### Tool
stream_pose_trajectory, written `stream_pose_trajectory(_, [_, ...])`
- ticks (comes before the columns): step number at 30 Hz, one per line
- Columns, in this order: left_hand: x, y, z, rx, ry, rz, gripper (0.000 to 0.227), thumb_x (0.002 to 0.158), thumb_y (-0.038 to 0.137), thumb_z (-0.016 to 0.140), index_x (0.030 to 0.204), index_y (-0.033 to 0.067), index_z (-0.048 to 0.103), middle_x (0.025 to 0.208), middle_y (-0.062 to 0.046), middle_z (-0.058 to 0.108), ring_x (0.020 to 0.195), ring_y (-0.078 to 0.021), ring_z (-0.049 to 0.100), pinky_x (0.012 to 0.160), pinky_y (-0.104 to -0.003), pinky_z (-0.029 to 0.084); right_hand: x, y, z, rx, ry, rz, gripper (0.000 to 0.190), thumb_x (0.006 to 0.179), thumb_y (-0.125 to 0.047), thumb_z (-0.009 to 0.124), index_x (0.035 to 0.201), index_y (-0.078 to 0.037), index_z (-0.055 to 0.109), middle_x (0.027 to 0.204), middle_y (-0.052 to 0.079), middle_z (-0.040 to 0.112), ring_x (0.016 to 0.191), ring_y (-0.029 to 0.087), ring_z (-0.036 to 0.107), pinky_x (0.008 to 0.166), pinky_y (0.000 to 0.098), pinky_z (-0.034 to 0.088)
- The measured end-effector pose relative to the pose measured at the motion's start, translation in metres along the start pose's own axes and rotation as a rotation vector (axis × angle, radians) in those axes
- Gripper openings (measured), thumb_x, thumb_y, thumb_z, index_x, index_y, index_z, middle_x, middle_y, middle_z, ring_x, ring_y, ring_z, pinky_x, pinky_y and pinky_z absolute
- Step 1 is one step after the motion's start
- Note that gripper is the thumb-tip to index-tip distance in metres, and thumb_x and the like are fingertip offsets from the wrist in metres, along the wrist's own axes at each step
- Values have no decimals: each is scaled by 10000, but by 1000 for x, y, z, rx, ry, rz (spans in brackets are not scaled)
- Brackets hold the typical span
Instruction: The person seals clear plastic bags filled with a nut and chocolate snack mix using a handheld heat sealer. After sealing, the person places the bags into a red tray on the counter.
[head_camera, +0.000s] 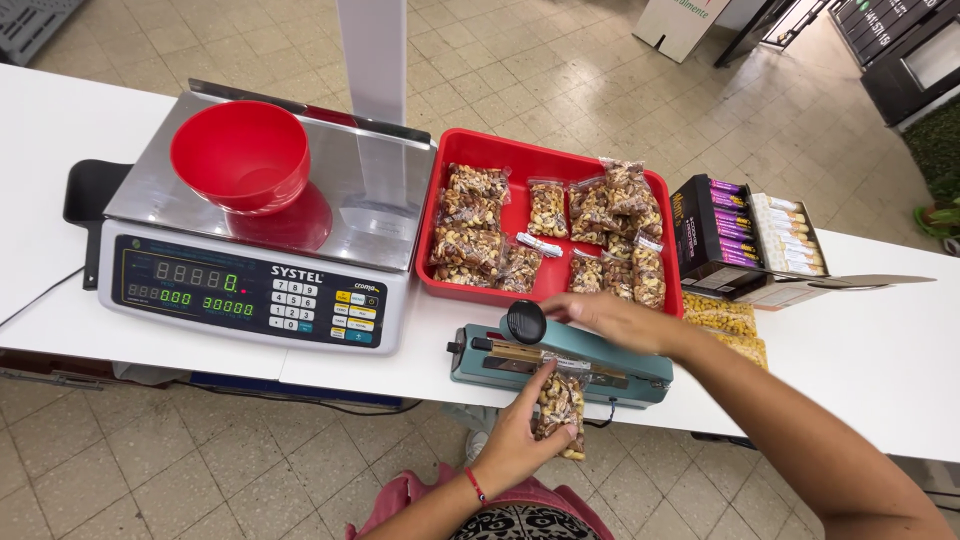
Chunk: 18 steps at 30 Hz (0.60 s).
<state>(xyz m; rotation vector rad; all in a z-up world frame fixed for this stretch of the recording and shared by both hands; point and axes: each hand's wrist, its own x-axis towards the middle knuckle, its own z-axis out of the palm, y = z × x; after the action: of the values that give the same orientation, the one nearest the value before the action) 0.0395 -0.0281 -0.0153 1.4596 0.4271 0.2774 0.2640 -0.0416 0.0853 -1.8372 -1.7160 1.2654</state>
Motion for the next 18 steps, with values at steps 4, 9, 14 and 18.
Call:
stream_pose_trajectory(4, [1, -8, 2, 2, 10, 24, 797, 818, 280, 670, 1505, 200, 275, 1492, -87, 450, 1316, -211, 499, 1069, -319, 375, -2, 19, 20, -126, -7, -25, 718, 963, -528, 178, 1476, -42, 306, 1554, 135, 328, 1434, 253, 321, 1173, 378, 216])
stream_pose_trajectory(9, [1, -6, 2, 5, 13, 18, 797, 816, 292, 678, 1500, 205, 278, 1483, -81, 467, 1301, -220, 518, 1068, -327, 382, 9, 18, 19, -27, -53, -71, 673, 985, -474, 185, 1469, -25, 315, 1543, 150, 339, 1432, 251, 321, 1177, 353, 210])
stream_pose_trajectory(14, [2, -9, 4, 30, 26, -2, 790, 811, 329, 674, 1493, 203, 294, 1436, -73, 518, 1262, -213, 549, 1039, -313, 404, 20, 11, 24, -15, -116, -50, 694, 974, -500, 163, 1482, -44, 286, 1555, 146, 317, 1435, 260, 308, 1176, 373, 210])
stream_pose_trajectory(18, [2, -7, 3, 42, 23, -2, 785, 810, 342, 665, 1486, 181, 301, 1454, -80, 495, 1285, -227, 528, 1047, -331, 401, 22, 7, 23, -6, -130, -61, 681, 981, -483, 172, 1481, -35, 284, 1558, 153, 305, 1441, 268, 299, 1183, 373, 206])
